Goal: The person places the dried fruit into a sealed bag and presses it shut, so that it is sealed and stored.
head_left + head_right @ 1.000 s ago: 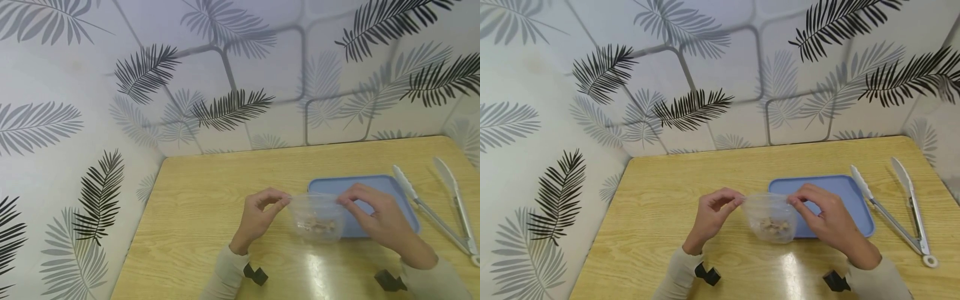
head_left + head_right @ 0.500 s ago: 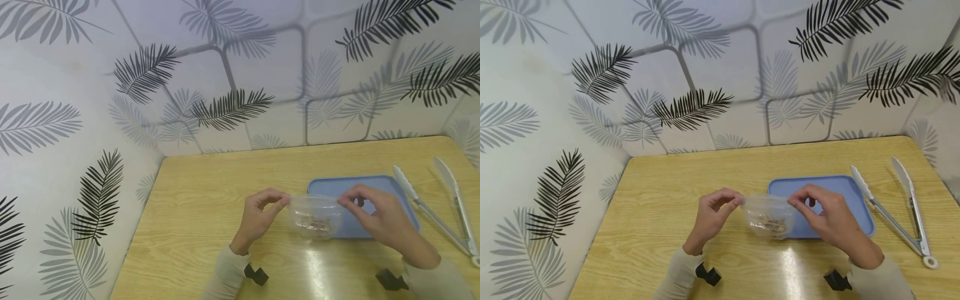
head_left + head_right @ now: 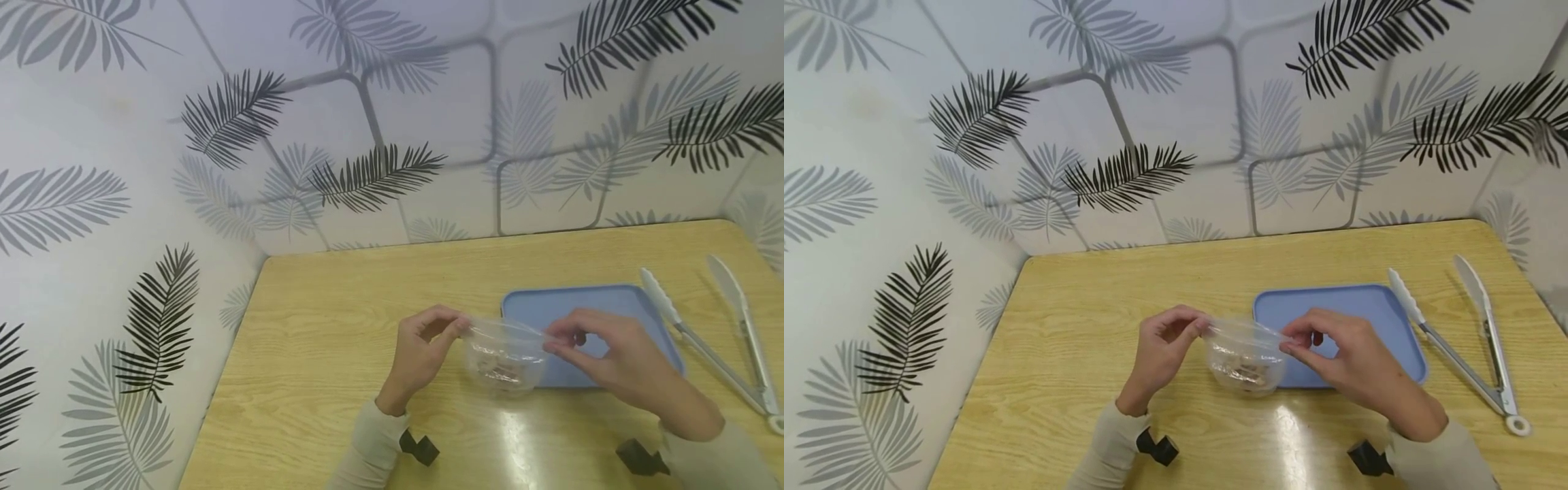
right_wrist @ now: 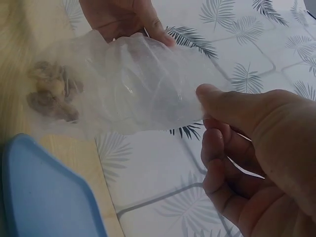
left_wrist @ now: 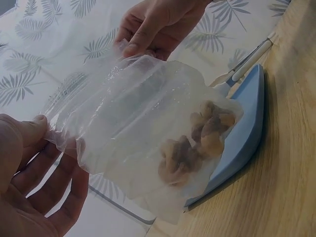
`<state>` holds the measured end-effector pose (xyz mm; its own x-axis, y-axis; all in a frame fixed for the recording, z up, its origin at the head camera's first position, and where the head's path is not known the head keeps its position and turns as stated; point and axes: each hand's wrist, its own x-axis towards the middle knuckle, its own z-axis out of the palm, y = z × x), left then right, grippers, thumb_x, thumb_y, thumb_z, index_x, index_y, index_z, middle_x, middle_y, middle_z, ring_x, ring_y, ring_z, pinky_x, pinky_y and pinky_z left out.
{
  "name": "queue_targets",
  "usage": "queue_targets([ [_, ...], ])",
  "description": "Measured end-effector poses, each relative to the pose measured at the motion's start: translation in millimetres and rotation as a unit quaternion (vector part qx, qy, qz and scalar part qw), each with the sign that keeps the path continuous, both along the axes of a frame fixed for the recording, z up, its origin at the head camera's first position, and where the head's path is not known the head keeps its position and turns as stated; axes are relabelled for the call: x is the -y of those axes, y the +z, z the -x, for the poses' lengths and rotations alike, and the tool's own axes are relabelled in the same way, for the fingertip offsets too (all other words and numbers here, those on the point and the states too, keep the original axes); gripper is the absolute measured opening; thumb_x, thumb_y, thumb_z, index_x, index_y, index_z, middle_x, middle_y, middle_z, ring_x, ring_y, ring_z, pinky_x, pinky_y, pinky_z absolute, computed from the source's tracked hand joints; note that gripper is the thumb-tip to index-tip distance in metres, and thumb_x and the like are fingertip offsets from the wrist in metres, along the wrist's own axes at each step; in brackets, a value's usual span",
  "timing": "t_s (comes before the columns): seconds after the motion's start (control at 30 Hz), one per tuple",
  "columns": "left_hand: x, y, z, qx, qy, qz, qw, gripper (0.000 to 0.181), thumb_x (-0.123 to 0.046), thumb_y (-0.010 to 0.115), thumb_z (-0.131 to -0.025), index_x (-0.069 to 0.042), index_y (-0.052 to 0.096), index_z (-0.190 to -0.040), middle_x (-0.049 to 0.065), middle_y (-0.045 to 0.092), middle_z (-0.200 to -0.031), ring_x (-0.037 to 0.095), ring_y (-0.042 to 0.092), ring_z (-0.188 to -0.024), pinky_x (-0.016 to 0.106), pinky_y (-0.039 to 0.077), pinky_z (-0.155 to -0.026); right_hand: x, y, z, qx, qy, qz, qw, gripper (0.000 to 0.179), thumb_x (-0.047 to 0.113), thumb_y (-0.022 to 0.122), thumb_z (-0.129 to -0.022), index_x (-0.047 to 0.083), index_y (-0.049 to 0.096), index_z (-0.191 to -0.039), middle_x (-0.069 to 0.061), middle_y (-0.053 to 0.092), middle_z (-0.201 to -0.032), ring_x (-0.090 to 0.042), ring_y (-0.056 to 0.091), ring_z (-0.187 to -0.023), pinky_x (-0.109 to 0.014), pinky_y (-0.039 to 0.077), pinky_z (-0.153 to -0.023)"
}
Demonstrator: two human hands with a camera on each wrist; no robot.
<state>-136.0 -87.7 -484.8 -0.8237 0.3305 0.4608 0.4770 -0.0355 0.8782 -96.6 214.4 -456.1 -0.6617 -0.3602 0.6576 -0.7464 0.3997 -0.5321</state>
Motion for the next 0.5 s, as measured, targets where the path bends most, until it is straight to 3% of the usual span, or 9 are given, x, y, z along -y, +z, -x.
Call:
queue_targets([
  [0.2,0.3,-0.8,0.2,0.008,-0.003,0.003,1.0000,0.011,0.003,0.068,-0.104,0.011,0.074,-0.105,0.033,0.075,-0.097,0.007,0.070,-0.079,0.034,0.068,-0.075,1.3,-0.7,1.2,-0.051,-0.016,0.011,0.9985,0.042,0.051,0.064,-0.107,0.015,0.080,-0.092,0.011,0.073,-0.079,0.007,0.059,-0.077,-0.010,0.051,-0.073],
  [0.3,0.5,-0.3,-0.9,0.020,0.001,0.007,0.9998,0.011,0.002,0.068,-0.104,0.011,0.075,-0.105,0.032,0.075,-0.096,0.010,0.069,-0.076,0.032,0.067,-0.073,1.8,-0.5,1.0,-0.070,-0.025,0.011,0.9972,0.043,0.050,0.063,-0.108,0.015,0.079,-0.089,0.010,0.074,-0.077,0.008,0.057,-0.077,-0.011,0.050,-0.069],
  [0.5,0.2,1.3,-2.2,0.038,0.002,0.006,0.9993,0.010,0.003,0.068,-0.104,0.011,0.075,-0.105,0.034,0.076,-0.100,0.007,0.070,-0.079,0.029,0.066,-0.074,2.2,2.4,-0.7,-0.059,-0.025,0.006,0.9979,0.040,0.049,0.062,-0.109,0.017,0.079,-0.091,0.011,0.074,-0.079,0.008,0.055,-0.077,-0.012,0.047,-0.068],
])
